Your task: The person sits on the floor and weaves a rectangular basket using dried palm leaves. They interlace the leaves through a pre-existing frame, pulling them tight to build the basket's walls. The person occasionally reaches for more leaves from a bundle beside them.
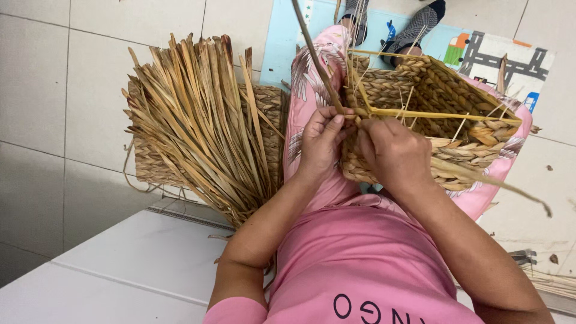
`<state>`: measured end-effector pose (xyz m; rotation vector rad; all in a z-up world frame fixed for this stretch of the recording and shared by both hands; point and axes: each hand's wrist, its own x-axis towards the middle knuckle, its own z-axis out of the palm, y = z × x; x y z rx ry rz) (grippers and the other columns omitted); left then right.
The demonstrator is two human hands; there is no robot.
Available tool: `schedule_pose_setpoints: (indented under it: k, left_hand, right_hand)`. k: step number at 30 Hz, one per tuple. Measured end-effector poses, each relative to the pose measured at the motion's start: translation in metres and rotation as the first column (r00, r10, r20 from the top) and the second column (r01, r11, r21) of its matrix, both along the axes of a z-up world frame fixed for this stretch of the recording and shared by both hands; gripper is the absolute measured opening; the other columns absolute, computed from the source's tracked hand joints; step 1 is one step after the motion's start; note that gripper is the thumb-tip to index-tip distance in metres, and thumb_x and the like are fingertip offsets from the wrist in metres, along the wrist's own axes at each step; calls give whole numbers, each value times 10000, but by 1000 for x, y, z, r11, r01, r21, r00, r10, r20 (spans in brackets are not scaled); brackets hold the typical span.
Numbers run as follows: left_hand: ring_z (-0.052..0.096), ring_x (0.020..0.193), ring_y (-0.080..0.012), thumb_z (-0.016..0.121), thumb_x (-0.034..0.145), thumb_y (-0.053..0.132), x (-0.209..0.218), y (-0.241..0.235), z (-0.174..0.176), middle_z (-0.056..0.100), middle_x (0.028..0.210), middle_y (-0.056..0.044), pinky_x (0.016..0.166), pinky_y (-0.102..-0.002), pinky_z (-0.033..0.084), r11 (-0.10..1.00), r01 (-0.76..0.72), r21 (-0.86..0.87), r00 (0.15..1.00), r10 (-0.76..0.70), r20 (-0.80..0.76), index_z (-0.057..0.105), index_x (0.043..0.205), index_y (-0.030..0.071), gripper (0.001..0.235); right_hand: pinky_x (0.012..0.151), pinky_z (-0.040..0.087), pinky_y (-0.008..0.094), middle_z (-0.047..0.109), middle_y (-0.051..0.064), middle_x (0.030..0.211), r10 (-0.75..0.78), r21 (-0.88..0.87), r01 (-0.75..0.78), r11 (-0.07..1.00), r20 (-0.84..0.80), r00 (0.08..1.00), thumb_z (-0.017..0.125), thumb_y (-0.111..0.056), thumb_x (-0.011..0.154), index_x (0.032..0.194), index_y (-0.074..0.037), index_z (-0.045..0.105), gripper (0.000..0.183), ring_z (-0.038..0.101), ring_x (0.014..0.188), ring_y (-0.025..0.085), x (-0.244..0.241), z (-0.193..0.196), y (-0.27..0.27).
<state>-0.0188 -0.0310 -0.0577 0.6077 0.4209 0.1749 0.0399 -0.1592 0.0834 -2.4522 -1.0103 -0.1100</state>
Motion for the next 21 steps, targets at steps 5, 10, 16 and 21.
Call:
schedule_pose_setpoints:
  k: [5, 10, 16, 21]
  left_hand:
    - [644, 1111, -150, 608, 1066, 102, -2, -7, 7, 682, 1180, -57, 993, -374, 549, 998, -58, -12, 998, 58, -19, 594, 1167, 59, 110]
    - [654, 1066, -153, 600, 1082, 92, -4, -18, 14, 693, 1161, -72, 963, -333, 547, 993, -113, 18, 994, 112, 2, 597, 1181, 34, 114]
    - [685, 1121, -197, 604, 1079, 87, -11, -25, 42, 701, 1221, -75, 976, -327, 587, 519, -108, 848, 992, 110, 59, 675, 1158, 62, 109]
    - [675, 1243, -256, 582, 1054, 45, -18, -14, 61, 668, 1354, -112, 1081, -374, 568, 150, -162, 975, 984, -56, 172, 663, 1279, 53, 239]
  right_hand:
    - [555, 535, 439, 684, 119, 795, -30, -126, 27, 992, -22, 999, 754, -202, 969, 870, -67, 650, 197, 682, 649, 323, 10, 1, 8]
    - [505, 525, 467, 699, 119, 771, -86, -327, 77, 942, -16, 996, 703, -277, 997, 845, -72, 609, 272, 681, 597, 333, 14, -3, 17]
    - [563, 544, 509, 724, 161, 790, -200, -338, 138, 931, -155, 968, 724, -263, 958, 1047, -63, 611, 247, 706, 640, 377, 20, -4, 16]
    - [688, 567, 404, 712, 159, 973, -35, -95, -18, 995, -524, 851, 825, -209, 818, 1345, -44, 560, 612, 722, 830, 306, 21, 32, -27]
